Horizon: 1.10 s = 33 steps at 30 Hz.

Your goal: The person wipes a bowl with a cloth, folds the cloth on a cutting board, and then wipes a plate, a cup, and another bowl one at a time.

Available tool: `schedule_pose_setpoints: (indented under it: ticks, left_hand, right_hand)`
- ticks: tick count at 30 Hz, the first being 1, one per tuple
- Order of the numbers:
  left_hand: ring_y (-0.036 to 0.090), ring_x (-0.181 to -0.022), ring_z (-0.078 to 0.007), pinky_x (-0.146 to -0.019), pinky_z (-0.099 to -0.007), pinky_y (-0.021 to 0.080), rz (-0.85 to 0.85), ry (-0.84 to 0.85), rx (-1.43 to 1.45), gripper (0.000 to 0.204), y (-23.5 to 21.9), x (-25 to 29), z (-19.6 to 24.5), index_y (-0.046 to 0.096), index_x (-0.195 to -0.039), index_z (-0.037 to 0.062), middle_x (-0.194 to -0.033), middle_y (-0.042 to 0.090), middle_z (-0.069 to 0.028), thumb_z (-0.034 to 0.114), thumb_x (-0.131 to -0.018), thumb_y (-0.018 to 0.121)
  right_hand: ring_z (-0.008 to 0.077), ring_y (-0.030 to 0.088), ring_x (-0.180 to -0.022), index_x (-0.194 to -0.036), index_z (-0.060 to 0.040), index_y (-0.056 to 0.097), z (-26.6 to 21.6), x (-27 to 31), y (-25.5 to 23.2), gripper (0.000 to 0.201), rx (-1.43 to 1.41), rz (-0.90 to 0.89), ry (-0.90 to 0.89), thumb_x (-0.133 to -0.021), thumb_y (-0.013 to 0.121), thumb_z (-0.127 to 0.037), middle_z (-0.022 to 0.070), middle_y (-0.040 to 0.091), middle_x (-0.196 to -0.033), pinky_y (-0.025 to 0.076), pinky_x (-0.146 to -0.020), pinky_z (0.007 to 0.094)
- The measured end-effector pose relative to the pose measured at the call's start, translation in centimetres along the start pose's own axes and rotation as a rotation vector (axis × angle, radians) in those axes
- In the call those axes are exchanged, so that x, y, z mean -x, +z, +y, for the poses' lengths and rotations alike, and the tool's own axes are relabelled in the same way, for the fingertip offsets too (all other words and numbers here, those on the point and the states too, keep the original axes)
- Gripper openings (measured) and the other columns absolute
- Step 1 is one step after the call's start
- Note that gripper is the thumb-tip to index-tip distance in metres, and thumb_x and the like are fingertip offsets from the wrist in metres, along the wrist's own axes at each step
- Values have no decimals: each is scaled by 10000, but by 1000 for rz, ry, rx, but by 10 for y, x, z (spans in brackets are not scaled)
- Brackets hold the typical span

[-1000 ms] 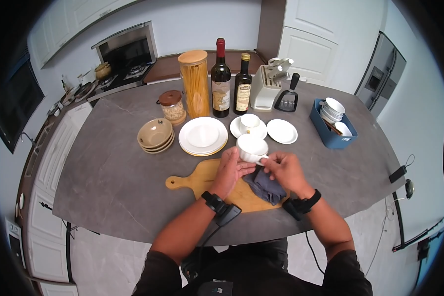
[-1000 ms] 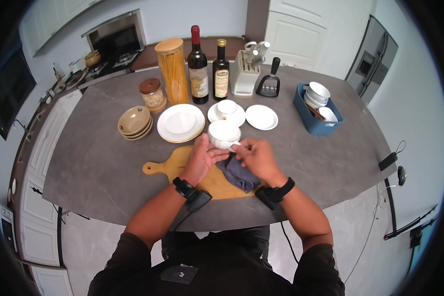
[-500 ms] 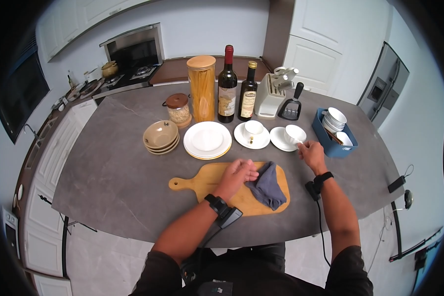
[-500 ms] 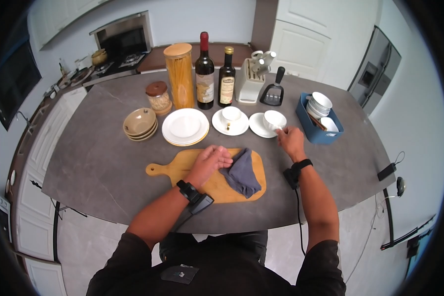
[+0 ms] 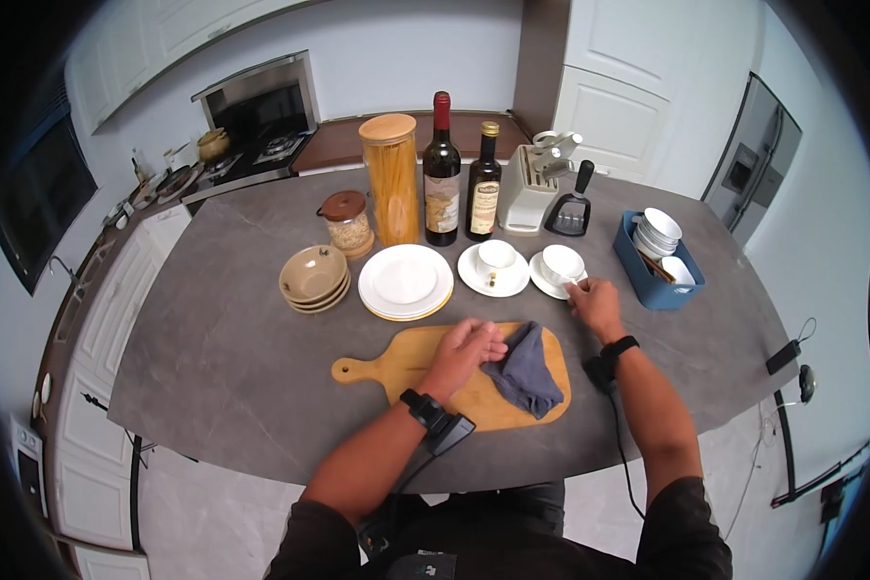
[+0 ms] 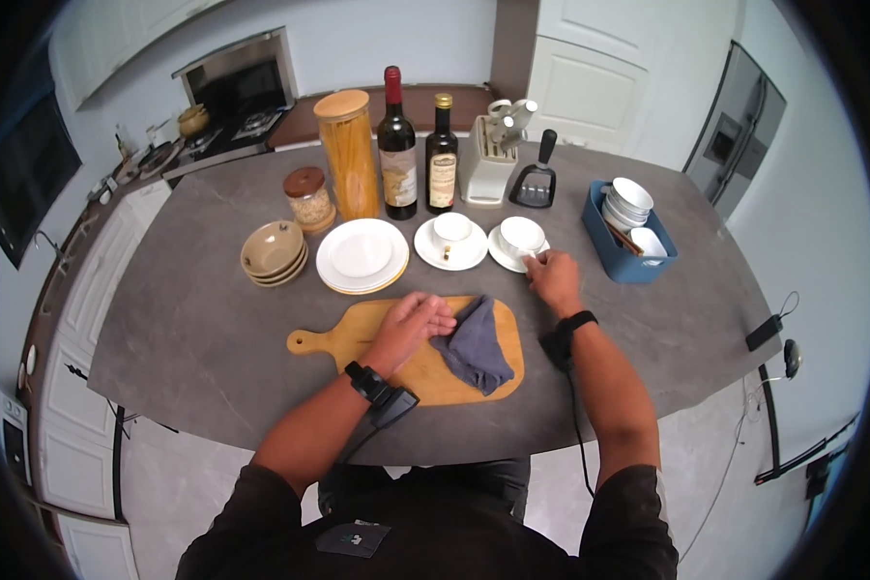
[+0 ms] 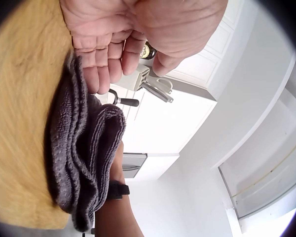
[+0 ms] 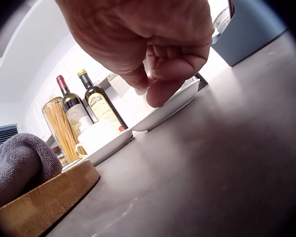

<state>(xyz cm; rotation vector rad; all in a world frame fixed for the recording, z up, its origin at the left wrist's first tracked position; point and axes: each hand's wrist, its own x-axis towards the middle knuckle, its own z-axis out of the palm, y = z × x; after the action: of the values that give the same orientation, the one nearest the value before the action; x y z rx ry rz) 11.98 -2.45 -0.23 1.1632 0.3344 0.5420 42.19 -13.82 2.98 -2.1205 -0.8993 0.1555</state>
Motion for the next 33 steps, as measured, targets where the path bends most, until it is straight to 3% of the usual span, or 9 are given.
schedule_pose_setpoints:
  ticks: [3, 9, 12, 17, 33]
  left_hand:
    - [739, -1025, -199, -931, -348, 621, 17, -13, 49, 329, 1, -1, -1, 623, -1252, -24, -1155, 710, -125, 288, -1146, 621]
    - [737, -1040, -201, -940, -347, 616, 10, -11, 50, 329, 0, -2, -4, 624, -1246, -22, -1161, 707, -123, 289, -1141, 632]
    - [736, -1071, -233, -989, -390, 604, -15, -8, 33, 310, -2, -3, -4, 625, -1230, -11, -1175, 712, -132, 289, -1163, 587]
    - [735, -1062, -229, -987, -388, 603, -20, 1, 19, 299, -1, -1, -2, 630, -1228, -12, -1171, 711, -128, 277, -1162, 589]
    - [727, -1074, -227, -995, -384, 598, -17, -7, 23, 284, 0, 1, -1, 629, -1236, -10, -1180, 704, -129, 261, -1156, 605]
  right_hand:
    - [182, 761, -613, -909, 18, 781, -1, 2, -5, 324, 24, -22, 22, -992, 788, -295, 94, 776, -734, 590, -640, 340]
    - [185, 739, -593, -914, 11, 781, 5, 3, -9, 341, 31, 2, -21, -980, 802, -323, 99, 767, -731, 582, -646, 367]
    - [237, 769, -668, -929, 1, 791, 16, -6, -3, 328, 4, -15, 8, -964, 810, -325, 130, 784, -776, 591, -695, 393]
    - [348, 788, -848, -956, 9, 803, 28, -9, -1, 343, 112, 45, -23, -929, 826, -332, 195, 794, -843, 593, -796, 452]
    - [353, 790, -852, -1022, 16, 803, 27, 0, -7, 414, 66, 27, -38, -904, 857, -377, 180, 803, -874, 599, -805, 445]
